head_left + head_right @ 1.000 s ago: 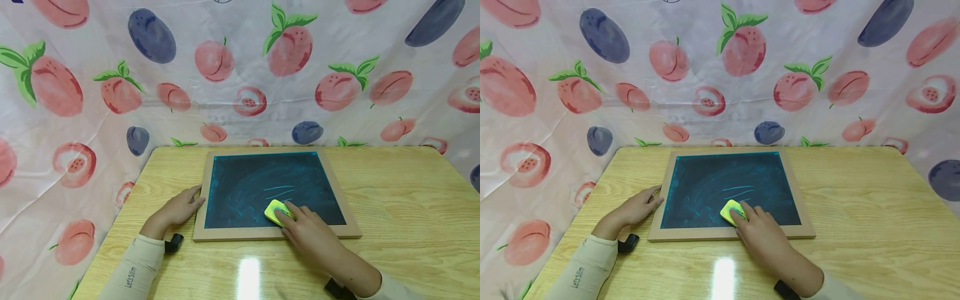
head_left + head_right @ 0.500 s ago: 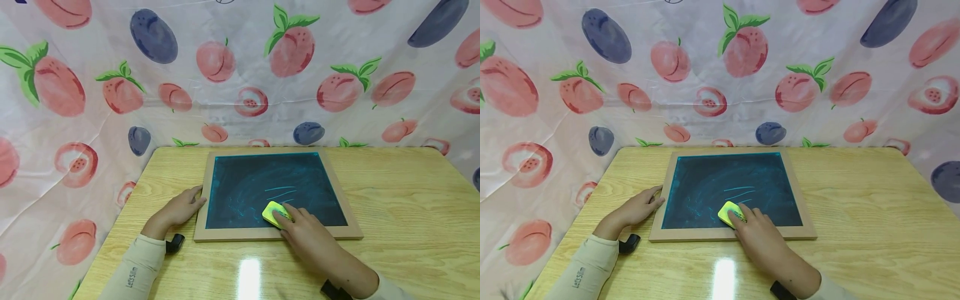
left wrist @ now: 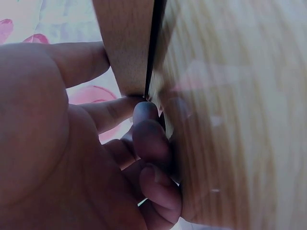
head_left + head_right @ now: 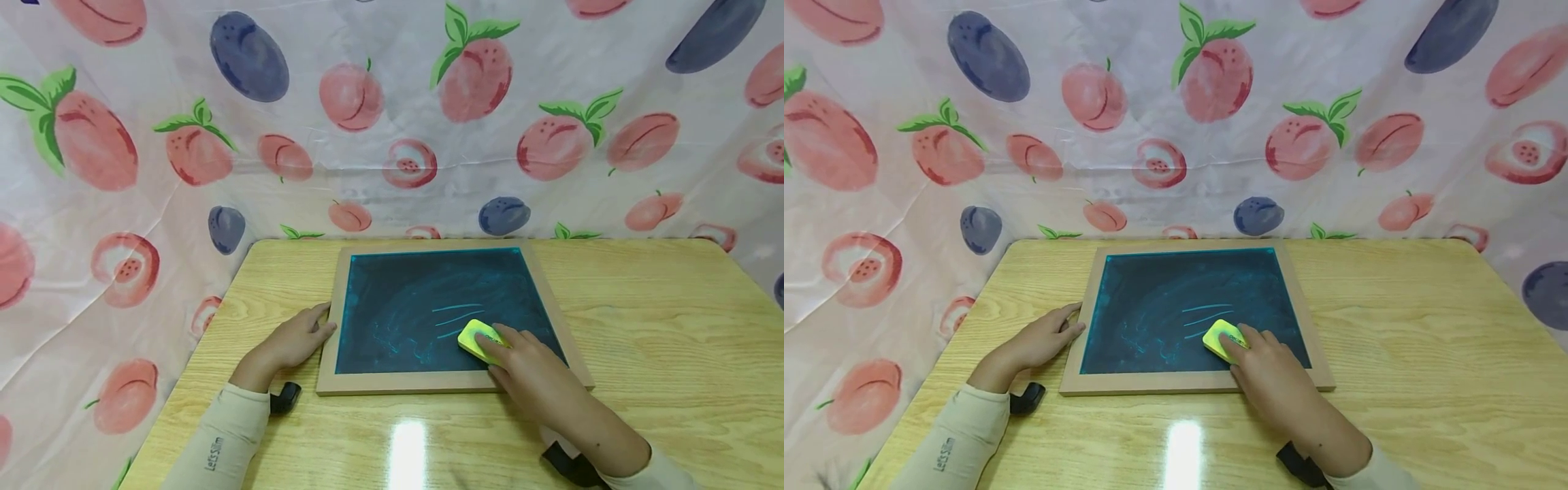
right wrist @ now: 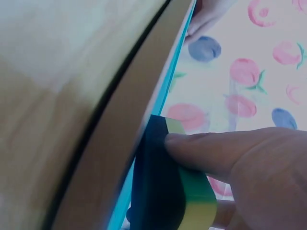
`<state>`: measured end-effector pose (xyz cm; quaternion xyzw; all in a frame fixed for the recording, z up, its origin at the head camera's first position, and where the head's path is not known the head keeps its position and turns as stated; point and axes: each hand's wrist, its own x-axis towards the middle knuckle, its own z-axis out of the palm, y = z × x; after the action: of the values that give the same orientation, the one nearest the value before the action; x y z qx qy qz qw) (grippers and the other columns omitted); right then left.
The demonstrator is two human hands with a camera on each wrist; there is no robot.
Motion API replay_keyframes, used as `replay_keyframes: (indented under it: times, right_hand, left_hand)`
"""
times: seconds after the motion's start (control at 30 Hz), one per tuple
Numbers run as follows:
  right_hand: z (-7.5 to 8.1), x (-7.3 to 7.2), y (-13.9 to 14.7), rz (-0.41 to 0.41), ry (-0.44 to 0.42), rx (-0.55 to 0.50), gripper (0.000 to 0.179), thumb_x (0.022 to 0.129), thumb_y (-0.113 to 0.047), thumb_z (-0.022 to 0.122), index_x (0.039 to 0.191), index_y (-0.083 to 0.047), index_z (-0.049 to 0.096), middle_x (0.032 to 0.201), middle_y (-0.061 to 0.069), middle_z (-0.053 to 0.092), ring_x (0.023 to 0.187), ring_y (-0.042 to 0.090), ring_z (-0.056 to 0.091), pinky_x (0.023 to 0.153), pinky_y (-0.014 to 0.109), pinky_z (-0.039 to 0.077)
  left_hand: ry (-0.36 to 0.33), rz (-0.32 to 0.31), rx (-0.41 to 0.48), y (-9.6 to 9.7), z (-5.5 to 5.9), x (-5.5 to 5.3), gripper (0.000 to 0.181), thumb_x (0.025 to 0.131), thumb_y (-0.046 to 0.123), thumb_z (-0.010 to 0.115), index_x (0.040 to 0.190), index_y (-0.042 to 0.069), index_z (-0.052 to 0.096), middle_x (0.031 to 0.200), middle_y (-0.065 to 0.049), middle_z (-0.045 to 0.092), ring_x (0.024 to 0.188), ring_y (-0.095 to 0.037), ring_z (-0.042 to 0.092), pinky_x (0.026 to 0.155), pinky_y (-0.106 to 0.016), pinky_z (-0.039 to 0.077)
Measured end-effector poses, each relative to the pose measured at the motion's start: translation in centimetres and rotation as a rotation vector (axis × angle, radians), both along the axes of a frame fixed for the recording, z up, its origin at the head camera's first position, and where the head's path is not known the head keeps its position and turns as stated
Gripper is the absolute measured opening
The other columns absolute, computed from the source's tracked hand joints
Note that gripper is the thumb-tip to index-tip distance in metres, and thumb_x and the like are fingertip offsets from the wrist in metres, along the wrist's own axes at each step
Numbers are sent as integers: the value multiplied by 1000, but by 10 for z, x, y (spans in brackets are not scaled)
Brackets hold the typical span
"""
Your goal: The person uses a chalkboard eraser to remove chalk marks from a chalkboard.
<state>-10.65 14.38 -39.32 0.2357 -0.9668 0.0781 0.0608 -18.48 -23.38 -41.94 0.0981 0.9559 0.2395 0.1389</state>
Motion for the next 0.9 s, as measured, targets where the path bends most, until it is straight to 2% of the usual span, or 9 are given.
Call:
replay_keyframes:
  times: [0.23,0.5,0.9]
  right_hand:
    - [3,-7,14,-36,8,-15,47,78,-17,73,124,-16,60,123,22,55,104,41,57,78,54,48]
    - [5,-17,29,-66,-6,-38,46,82,-11,69,126,-10,58,122,31,52,104,49,53,78,54,48]
    - [1,-24,39,-115,-3,-44,41,87,-16,64,127,-10,57,121,31,51,105,50,53,81,58,45]
  left_hand:
    - [4,-15,13,-1,0,1,62,96,47,39,146,12,26,100,-4,58,94,-17,57,86,-44,44]
    - [-10,-14,29,-1,1,2,61,97,44,40,146,11,25,82,-2,56,75,-12,55,77,-37,44]
    - [-10,-5,13,-2,-1,1,62,96,46,40,146,13,25,80,-2,54,71,-12,52,74,-35,43]
